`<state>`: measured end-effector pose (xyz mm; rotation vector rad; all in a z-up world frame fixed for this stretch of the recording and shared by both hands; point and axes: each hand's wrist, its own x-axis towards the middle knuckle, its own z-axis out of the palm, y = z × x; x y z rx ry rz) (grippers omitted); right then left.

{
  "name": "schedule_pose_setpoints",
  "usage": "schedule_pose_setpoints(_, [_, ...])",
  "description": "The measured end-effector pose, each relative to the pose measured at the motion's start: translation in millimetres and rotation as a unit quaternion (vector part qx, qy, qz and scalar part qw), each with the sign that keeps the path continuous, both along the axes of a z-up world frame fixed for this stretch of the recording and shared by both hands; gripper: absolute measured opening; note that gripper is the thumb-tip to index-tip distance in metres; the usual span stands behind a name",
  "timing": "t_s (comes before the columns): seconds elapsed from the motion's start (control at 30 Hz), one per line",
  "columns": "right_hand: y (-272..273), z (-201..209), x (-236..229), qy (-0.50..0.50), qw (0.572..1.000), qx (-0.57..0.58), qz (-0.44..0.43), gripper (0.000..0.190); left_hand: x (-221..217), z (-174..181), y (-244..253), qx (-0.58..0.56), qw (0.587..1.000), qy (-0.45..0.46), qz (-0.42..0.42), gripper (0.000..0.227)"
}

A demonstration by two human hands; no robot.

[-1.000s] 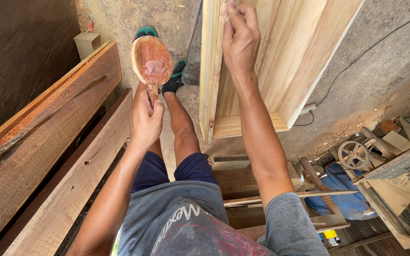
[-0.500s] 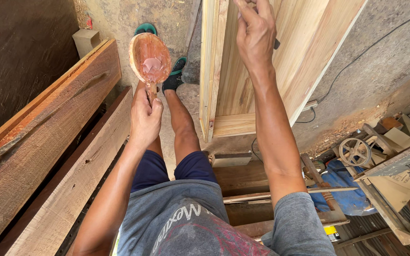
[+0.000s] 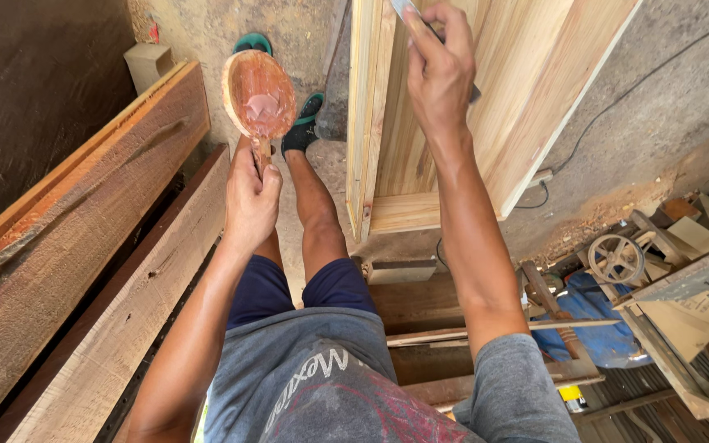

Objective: The person applies a pinkish paste to the edges of a wooden drawer using a small wooden scoop and a metal spatula. They spread the paste along the joints and edges of the drawer, then reposition the drawer to continue applying the paste to other edges.

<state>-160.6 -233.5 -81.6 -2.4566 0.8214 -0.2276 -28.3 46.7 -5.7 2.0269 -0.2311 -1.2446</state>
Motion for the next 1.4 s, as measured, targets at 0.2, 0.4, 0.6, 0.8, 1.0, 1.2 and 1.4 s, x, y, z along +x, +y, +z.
schedule_pose_setpoints(0.2, [-14.4,9.0,8.1,0.015,0.997,0.063,-0.043,0.032,4.5,4.3,-2.1,0.005,1.0,0.004,-0.005,0.057])
schedule_pose_setpoints(0.4, [-33.4,1.1,18.6,0.083,0.996,0.024,0.012,0.02,4.0,2.6,-6.9,-0.016,1.0,0.0,-0.009,0.055])
schedule_pose_setpoints(0.6, [-23.8,13.8,8.3,0.035,0.997,0.035,0.059,0.044,7.0,4.9,-8.9,0.011,1.0,0.007,-0.011,0.054])
schedule_pose_setpoints(0.8, [-7.2,26.8,-2.1,0.069,0.997,0.044,0.003,0.042,7.2,6.5,-1.1,0.053,0.998,0.019,-0.014,0.04])
schedule_pose_setpoints(1.0, [-10.4,12.2,5.0,0.004,0.998,0.069,-0.003,0.043,4.1,-2.1,8.7,0.052,0.998,0.017,-0.013,0.032])
schedule_pose_setpoints(1.2, [-14.3,26.1,6.8,0.018,0.999,0.028,-0.023,0.039,3.6,1.7,5.2,-0.01,1.0,0.003,0.009,0.039])
schedule_pose_setpoints(1.4, [-39.9,2.5,26.4,0.066,0.997,0.041,-0.009,0.004,6.5,2.8,1.6,0.036,0.999,0.019,-0.009,0.031])
